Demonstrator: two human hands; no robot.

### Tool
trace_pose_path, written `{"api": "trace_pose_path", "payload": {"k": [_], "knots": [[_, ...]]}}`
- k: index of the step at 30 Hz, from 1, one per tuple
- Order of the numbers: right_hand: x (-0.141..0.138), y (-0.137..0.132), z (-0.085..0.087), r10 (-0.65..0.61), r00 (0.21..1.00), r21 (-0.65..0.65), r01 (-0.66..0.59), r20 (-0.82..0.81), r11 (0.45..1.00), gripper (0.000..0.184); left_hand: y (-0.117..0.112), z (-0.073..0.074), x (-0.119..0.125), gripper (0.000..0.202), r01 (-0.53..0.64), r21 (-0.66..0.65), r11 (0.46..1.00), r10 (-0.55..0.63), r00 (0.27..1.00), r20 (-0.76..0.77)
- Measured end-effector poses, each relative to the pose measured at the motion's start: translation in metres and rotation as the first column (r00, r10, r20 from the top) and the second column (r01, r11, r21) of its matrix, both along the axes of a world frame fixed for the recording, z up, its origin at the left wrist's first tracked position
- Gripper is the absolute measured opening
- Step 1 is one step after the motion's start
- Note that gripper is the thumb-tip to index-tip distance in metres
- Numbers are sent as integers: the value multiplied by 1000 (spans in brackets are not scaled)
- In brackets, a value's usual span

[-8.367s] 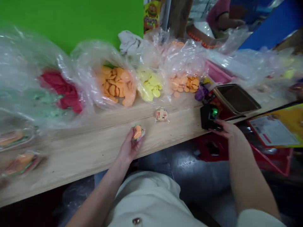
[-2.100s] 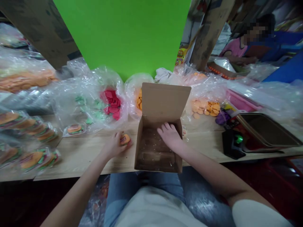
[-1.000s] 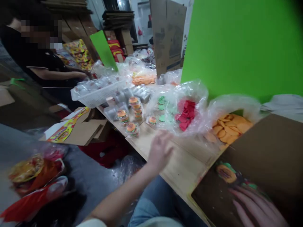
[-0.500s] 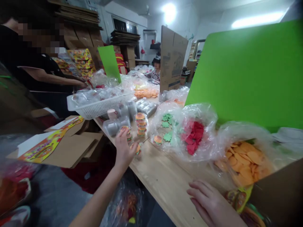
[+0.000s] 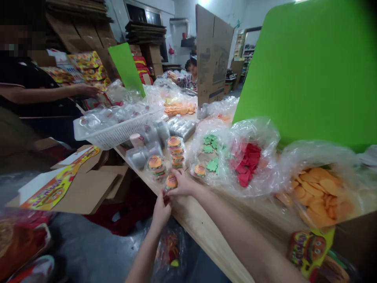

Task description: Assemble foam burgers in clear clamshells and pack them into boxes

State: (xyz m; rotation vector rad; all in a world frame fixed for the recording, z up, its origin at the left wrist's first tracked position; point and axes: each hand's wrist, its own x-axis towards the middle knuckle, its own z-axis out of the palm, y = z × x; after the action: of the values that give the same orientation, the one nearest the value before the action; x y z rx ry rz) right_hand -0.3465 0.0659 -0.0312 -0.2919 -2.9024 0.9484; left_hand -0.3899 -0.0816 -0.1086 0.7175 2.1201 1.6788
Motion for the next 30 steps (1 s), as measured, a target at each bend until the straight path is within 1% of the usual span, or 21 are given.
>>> {"api": "trace_pose_path", "payload": {"k": [2, 4, 6, 8, 9, 11, 12, 13, 14, 16, 17, 18, 20, 22, 23, 25, 26, 27, 28, 29, 30], "knots": [[8, -7, -10, 5, 1000, -31, -6, -23, 999, 95, -1, 6, 10, 46, 128, -8, 992, -127, 990, 62], [33, -10, -15, 6, 998, -14, -7, -55, 1000, 91, -3, 9, 24, 55, 227, -6, 974, -225, 971, 82], [63, -8, -18, -31, 997, -52, 28, -64, 998, 88, -3, 8, 34, 64, 272, -46, 961, -270, 962, 39], [90, 0, -21, -134, 990, -149, 126, -48, 981, 84, 1, 6, 35, 69, 231, -153, 961, -244, 967, -76], [103, 5, -22, -203, 979, -201, 194, -28, 960, 78, 5, 6, 32, 68, 192, -220, 956, -229, 961, -156], [125, 13, -26, -355, 933, -282, 356, 55, 891, 57, 17, 10, 18, 64, 128, -312, 942, -226, 926, -301], [135, 16, -27, -406, 907, -291, 419, 106, 860, 47, 24, 14, 11, 63, 138, -351, 926, -267, 898, -350], [144, 19, -28, -437, 886, -276, 464, 154, 842, 40, 32, 19, 3, 63, 181, -396, 901, -338, 864, -374], [152, 20, -29, -454, 869, -244, 491, 195, 836, 36, 40, 24, -3, 65, 236, -440, 867, -418, 825, -380], [168, 18, -27, -468, 850, -160, 510, 241, 845, 38, 54, 33, -8, 72, 330, -526, 784, -560, 741, -371], [174, 16, -25, -471, 845, -127, 512, 253, 850, 41, 59, 36, -7, 73, 355, -561, 748, -608, 706, -363], [179, 12, -22, -486, 833, -106, 526, 264, 844, 42, 62, 36, -5, 75, 359, -579, 732, -625, 692, -361], [186, -2, -14, -545, 791, -77, 584, 279, 808, 44, 65, 33, 3, 77, 316, -581, 750, -593, 710, -378], [189, -27, -7, -596, 760, -25, 622, 259, 782, 51, 63, 25, 11, 79, 246, -578, 778, -536, 740, -406], [188, -43, -4, -602, 762, 7, 619, 237, 786, 58, 62, 21, 14, 80, 203, -568, 798, -495, 759, -424], [184, -75, -4, -568, 798, 84, 564, 202, 822, 81, 60, 12, 18, 79, 116, -527, 842, -398, 792, -462], [180, -90, -6, -548, 810, 121, 535, 208, 836, 88, 59, 9, 19, 78, 79, -499, 863, -350, 805, -479], [175, -100, -9, -548, 806, 165, 523, 224, 837, 87, 59, 6, 19, 77, 46, -468, 882, -305, 815, -494], [171, -106, -12, -552, 799, 205, 514, 237, 833, 81, 58, 4, 20, 76, 20, -439, 898, -264, 824, -502], [168, -106, -14, -540, 807, 246, 488, 239, 838, 71, 56, 4, 20, 77, 4, -416, 909, -234, 832, -503], [167, -103, -15, -492, 840, 284, 427, 227, 859, 58, 54, 3, 20, 78, 1, -403, 915, -221, 836, -502]]}}
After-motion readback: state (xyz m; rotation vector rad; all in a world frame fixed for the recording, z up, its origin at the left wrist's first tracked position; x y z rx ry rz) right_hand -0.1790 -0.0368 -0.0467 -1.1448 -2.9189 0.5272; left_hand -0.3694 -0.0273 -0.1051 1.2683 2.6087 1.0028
